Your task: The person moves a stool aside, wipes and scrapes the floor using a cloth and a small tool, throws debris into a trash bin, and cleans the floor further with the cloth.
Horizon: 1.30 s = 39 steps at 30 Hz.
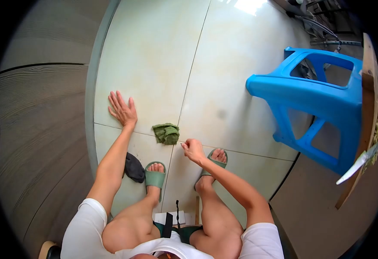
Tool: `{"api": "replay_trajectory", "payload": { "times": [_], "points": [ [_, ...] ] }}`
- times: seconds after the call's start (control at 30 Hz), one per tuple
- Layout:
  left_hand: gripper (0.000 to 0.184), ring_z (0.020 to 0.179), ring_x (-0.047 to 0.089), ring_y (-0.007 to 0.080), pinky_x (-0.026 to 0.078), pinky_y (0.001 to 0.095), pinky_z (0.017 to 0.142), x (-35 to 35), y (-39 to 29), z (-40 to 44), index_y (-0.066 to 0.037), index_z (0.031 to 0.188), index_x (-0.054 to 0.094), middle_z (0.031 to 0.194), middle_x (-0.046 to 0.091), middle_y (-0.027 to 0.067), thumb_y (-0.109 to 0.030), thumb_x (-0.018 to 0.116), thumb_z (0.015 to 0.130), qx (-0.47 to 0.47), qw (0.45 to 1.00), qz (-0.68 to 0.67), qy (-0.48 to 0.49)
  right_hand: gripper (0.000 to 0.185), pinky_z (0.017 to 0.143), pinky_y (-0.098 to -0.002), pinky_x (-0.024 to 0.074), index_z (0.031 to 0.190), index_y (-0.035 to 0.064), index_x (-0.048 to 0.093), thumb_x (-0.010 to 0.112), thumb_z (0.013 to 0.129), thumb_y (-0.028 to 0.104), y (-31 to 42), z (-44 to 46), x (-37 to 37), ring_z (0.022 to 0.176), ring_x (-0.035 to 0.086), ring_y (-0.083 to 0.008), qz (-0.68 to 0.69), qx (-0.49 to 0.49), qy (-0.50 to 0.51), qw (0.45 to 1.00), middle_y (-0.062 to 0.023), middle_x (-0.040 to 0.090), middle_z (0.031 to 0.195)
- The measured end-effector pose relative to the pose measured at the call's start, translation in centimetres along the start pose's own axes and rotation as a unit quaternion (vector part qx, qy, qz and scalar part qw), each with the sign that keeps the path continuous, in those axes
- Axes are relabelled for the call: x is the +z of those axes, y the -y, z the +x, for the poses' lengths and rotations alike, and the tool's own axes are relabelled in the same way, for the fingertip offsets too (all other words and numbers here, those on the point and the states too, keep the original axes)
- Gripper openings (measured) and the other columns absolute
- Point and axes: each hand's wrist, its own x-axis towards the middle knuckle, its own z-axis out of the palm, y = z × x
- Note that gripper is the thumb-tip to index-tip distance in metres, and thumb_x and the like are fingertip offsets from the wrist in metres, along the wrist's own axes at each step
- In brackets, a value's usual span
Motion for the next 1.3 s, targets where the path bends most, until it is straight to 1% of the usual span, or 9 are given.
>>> {"api": "replay_trajectory", "payload": {
  "times": [0.13,0.27,0.33,0.5,0.6,0.9,1.03,1.2,1.3],
  "points": [
    [0.061,0.146,0.018,0.0315,0.013,0.0541,0.114,-0.4,0.9,0.2,-0.008,0.143,0.042,0.158,0.023,0.014,-0.036,0.058,0.091,0.016,0.998,-0.066,0.009,0.02,0.055,-0.029,0.046,0.092,-0.0015,0.065,0.051,0.09,0.014,-2.6,-1.6,-2.5,0.056,0.056,-0.0126,0.043,-0.03,-0.04,0.998,-0.0059,0.068,0.067],
    [0.037,0.117,0.049,0.0343,0.038,0.0433,0.101,-5.0,-1.6,-4.0,-0.002,0.115,0.061,0.126,0.054,0.0151,-0.025,0.067,0.085,0.209,0.92,-0.276,0.182,0.019,0.05,-0.0254,0.0414,0.1,0.0014,0.063,0.05,0.091,0.012,-5.2,-2.5,-1.8,0.053,0.049,-0.0067,0.095,-0.008,-0.003,0.995,-0.0006,0.068,0.072],
    [0.028,0.107,0.051,0.0331,0.041,0.043,0.095,-7.4,-5.2,-7.0,-0.002,0.103,0.063,0.111,0.057,0.0136,-0.021,0.069,0.083,0.239,0.906,-0.25,0.243,0.019,0.049,-0.0241,0.0405,0.101,0.0019,0.063,0.05,0.091,0.011,-5.4,-2.7,-1.1,0.053,0.048,-0.0057,0.114,-0.012,0.016,0.993,0.0002,0.068,0.073],
    [0.014,0.079,0.058,0.029,0.047,0.0378,0.071,-9.1,-7.3,-10.3,-0.001,0.086,0.059,0.088,0.061,0.0102,-0.009,0.07,0.082,0.185,0.841,-0.357,0.362,0.021,0.065,-0.0271,0.0487,0.1,-0.0005,0.065,0.051,0.09,0.012,-3.5,-3.2,-0.5,0.067,0.061,-0.0099,0.173,-0.012,0.037,0.984,-0.0032,0.069,0.07],
    [0.012,0.068,0.056,0.0274,0.047,0.0341,0.063,-13.5,-11.2,-8.2,-0.001,0.087,0.058,0.079,0.059,0.0109,-0.007,0.068,0.084,0.095,0.797,-0.478,0.357,0.021,0.052,-0.0241,0.0405,0.105,0.0022,0.063,0.052,0.095,0.017,-2.4,-3.1,-1.2,0.057,0.05,-0.0061,0.213,-0.044,0.003,0.976,-0.0008,0.065,0.07],
    [0.011,0.071,0.057,0.0247,0.047,0.0342,0.063,-12.3,-23.7,7.5,-0.001,0.089,0.055,0.086,0.057,0.0096,0.002,0.064,0.085,0.287,0.817,-0.49,0.097,0.023,0.054,-0.0247,0.0421,0.106,0.0004,0.066,0.051,0.096,0.015,-0.1,2.9,-5.6,0.057,0.052,-0.0076,0.217,-0.124,-0.195,0.949,-0.0013,0.062,0.066],
    [0.015,0.089,0.059,0.0271,0.049,0.0357,0.076,-8.2,-25.6,10.9,-0.002,0.097,0.062,0.102,0.06,0.0122,-0.01,0.067,0.086,0.362,0.813,-0.425,0.166,0.023,0.052,-0.025,0.0409,0.109,0.0007,0.064,0.05,0.096,0.013,3.1,5.2,-9.3,0.056,0.051,-0.0073,0.254,-0.133,-0.187,0.94,-0.0009,0.061,0.066],
    [0.029,0.124,0.045,0.0332,0.035,0.0442,0.106,-1.4,-21.2,14.9,-0.006,0.11,0.061,0.129,0.051,0.0151,-0.023,0.064,0.086,0.253,0.911,-0.323,0.041,0.022,0.048,-0.025,0.0375,0.112,0.0034,0.061,0.05,0.095,0.009,7.7,9.5,-14.6,0.05,0.045,-0.0074,0.189,-0.198,-0.283,0.919,-0.0017,0.06,0.063],
    [0.044,0.133,0.035,0.0332,0.028,0.0494,0.109,3.3,-15.2,19.3,-0.006,0.129,0.049,0.145,0.036,0.0159,-0.027,0.058,0.092,0.172,0.974,-0.143,-0.047,0.025,0.054,-0.0327,0.0429,0.116,0.0048,0.058,0.05,0.092,0.006,12.2,12.4,-17.0,0.049,0.05,-0.0212,0.08,-0.203,-0.319,0.922,-0.0089,0.06,0.059]
  ]
}}
